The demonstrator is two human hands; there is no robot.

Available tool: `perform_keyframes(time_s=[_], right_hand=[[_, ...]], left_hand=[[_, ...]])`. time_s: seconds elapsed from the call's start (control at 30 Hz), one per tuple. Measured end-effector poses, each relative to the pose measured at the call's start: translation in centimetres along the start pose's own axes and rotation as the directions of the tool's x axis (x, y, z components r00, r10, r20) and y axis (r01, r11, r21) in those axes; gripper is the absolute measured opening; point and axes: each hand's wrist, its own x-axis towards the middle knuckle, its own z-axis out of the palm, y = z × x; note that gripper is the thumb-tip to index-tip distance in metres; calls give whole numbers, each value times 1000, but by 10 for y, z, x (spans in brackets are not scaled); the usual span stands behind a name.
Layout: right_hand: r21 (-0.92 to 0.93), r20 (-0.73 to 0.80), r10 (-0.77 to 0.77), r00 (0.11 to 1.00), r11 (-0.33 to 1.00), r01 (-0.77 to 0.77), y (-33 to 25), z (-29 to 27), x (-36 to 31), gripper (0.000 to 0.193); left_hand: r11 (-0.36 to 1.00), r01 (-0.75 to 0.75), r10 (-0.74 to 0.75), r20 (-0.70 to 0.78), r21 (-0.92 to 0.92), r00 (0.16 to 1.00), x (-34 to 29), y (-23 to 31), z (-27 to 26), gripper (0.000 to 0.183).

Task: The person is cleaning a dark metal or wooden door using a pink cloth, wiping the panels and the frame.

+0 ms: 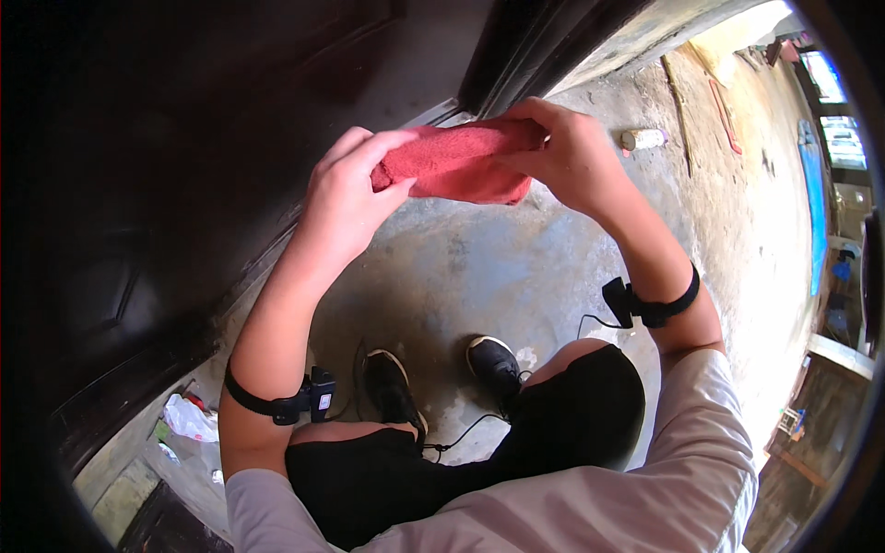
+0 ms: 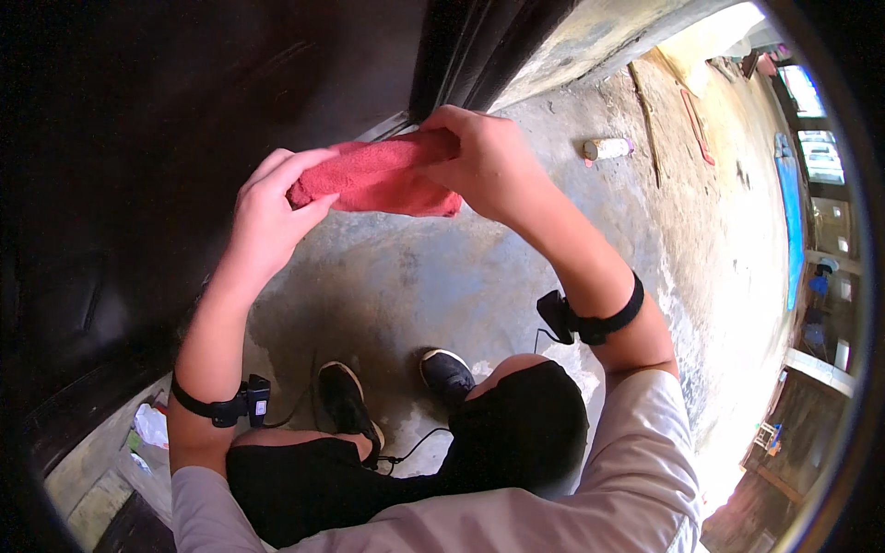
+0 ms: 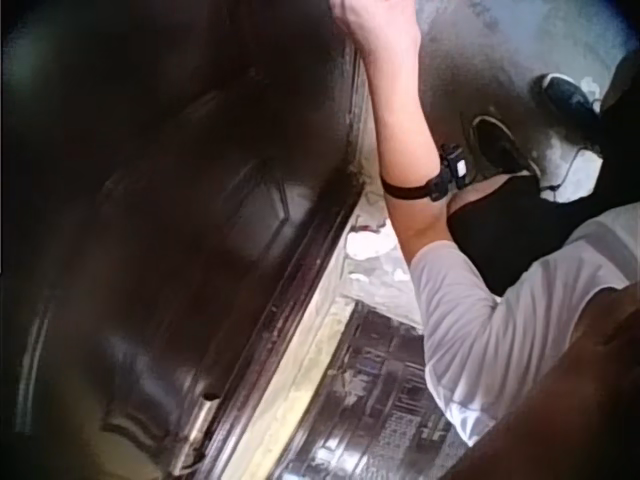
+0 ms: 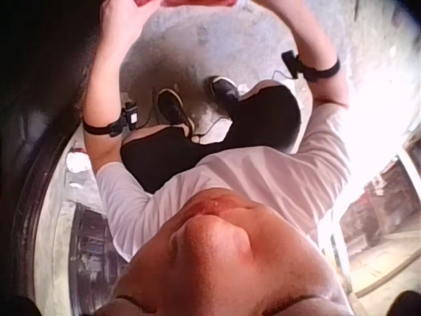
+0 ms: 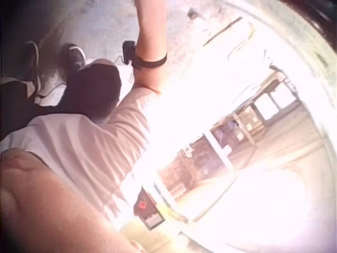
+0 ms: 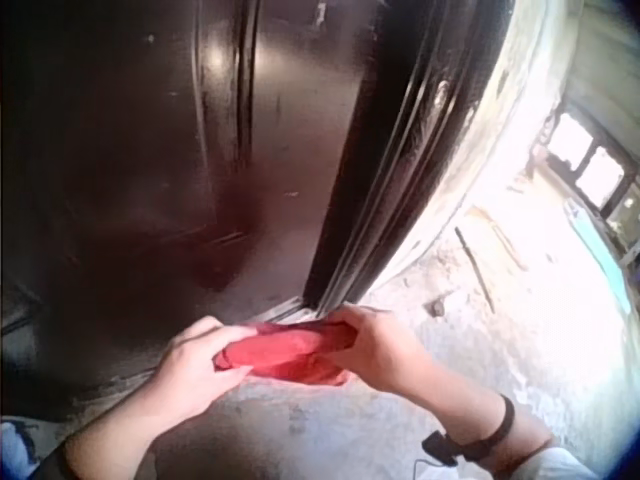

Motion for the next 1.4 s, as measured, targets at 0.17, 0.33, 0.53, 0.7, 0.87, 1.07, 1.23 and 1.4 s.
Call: perform_keyframes(time_s=[0.17, 0.33, 0.53, 0.7, 0.87, 1.07, 1.23, 1.4], right_hand=[[-520, -217, -627, 748, 723, 455, 9, -4, 7, 47], [640, 115, 116, 987, 751, -163, 10, 12, 24, 62], [487, 92, -475, 875, 788, 376, 21, 24, 20, 96], [133, 322, -143, 936, 986, 104, -2, 15, 14, 69], [-90, -10, -590, 808, 805, 586, -3, 5, 17, 39], [588, 68, -427, 902, 748, 309, -61, 18, 20, 41], [871, 98, -514, 852, 458, 177, -72, 37, 35, 74], [552, -126, -568, 813, 641, 534, -93, 54, 33, 55]], left_hand=[[957, -288, 290, -42, 44, 956, 7, -29, -18, 37], [690, 107, -185, -32, -716, 982, 10, -17, -7, 52], [635, 281, -179, 217, -720, 960, 7, -15, -24, 68], [851, 292, -163, 310, -436, 937, -1, -18, -33, 75], [982, 120, -144, 166, 148, 975, -2, 2, -40, 59], [943, -24, 69, 125, -333, 990, -2, 22, -48, 76], [821, -128, 55, -146, -557, 988, -5, 14, -59, 70], [780, -147, 11, -222, -608, 975, -21, 5, -79, 74]])
